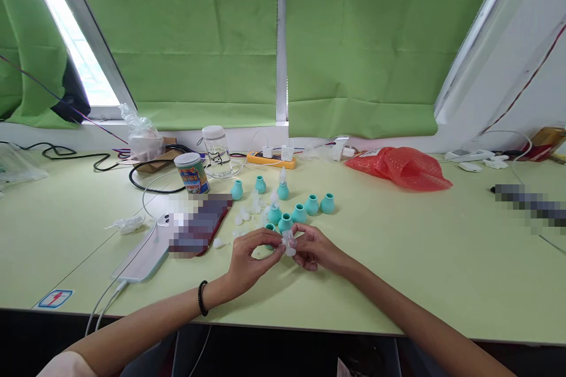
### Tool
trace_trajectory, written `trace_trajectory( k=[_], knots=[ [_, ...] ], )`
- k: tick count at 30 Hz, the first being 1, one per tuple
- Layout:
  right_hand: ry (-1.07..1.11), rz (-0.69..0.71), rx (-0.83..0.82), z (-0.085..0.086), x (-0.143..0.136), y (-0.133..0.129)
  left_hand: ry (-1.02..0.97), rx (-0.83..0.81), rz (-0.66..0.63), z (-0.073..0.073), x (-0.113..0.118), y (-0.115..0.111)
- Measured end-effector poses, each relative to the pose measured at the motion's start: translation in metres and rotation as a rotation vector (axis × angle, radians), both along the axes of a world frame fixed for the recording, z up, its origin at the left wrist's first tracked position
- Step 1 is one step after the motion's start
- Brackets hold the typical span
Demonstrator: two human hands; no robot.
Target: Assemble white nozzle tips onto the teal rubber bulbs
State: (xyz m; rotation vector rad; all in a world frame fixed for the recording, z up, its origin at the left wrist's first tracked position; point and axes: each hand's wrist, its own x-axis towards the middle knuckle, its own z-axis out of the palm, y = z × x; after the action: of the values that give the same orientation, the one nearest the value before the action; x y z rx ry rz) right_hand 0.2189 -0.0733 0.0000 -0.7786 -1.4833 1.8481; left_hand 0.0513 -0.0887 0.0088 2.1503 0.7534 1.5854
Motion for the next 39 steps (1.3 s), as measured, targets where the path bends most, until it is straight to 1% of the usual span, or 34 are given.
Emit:
trace_trajectory(
  k=[4,8,15,19,22,24,27,31,35,39],
  knots=[
    [-0.015,0.02,0.021,0.002,0.001,0.001,-0.015,0.054,-0.021,-0.002,0.0,0.001],
    [0.011,0.035,-0.014,0.004,0.002,0.002,0.041,0.159,-0.031,-0.005,-0.002,0.003],
    [-0.02,0.076,-0.13,0.004,0.007,0.005,0.25,0.307,-0.045,-0.008,-0.002,0.006],
    [-0.022,0.124,-0.196,0.004,0.007,0.006,0.413,0.343,0.008,-0.006,-0.002,0.005],
    [-0.022,0.137,-0.229,0.004,0.006,0.006,0.466,0.36,0.042,-0.006,-0.003,0.005],
    [-0.008,0.145,-0.252,0.003,0.006,0.006,0.444,0.363,0.031,-0.006,-0.004,0.006],
    [0.013,0.156,-0.302,0.001,0.008,0.007,0.354,0.363,-0.015,-0.008,-0.005,0.009],
    [-0.014,0.178,-0.354,-0.003,0.009,0.009,0.281,0.335,-0.065,-0.01,-0.005,0.012],
    [-0.034,0.203,-0.373,-0.005,0.009,0.009,0.249,0.251,-0.093,-0.009,-0.004,0.012],
    [-0.014,0.193,-0.365,-0.006,0.009,0.009,0.231,0.131,-0.168,-0.003,-0.005,0.011]
  ],
)
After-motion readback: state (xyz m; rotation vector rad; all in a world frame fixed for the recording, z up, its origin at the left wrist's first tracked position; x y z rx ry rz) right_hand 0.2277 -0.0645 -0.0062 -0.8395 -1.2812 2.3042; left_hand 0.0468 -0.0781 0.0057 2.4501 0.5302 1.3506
